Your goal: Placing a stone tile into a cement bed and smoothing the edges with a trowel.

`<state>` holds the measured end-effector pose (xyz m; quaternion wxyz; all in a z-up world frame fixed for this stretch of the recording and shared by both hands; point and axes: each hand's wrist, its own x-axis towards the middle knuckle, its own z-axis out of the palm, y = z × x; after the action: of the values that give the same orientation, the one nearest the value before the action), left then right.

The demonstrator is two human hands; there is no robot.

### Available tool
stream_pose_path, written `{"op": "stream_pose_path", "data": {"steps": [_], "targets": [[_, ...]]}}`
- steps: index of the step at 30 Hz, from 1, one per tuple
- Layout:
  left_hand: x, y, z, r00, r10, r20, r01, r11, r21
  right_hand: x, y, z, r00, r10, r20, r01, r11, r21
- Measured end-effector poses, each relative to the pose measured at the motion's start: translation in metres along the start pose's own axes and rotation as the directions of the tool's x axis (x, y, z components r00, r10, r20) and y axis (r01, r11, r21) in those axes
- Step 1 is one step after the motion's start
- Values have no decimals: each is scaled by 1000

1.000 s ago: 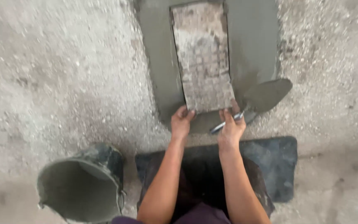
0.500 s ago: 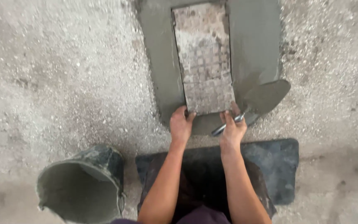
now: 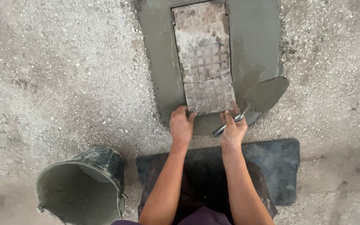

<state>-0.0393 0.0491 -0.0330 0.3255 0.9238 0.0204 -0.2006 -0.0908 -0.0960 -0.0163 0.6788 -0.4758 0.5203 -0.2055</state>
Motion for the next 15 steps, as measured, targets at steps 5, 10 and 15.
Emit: {"op": "stream_pose_path", "data": {"steps": [5,10,15], "targets": [[-7,14,-48,975,112,-192,-72,976,206,-39,-82,-28,998,5,65,10,973,-230],[-6,36,-126,834,300,-463,-242,953,182,-78,-201,-90,994,42,100,45,675,-736],[19,38,-59,877,462,-133,-430,878,212,-74,-178,-136,992,23,126,75,696,-715]]}}
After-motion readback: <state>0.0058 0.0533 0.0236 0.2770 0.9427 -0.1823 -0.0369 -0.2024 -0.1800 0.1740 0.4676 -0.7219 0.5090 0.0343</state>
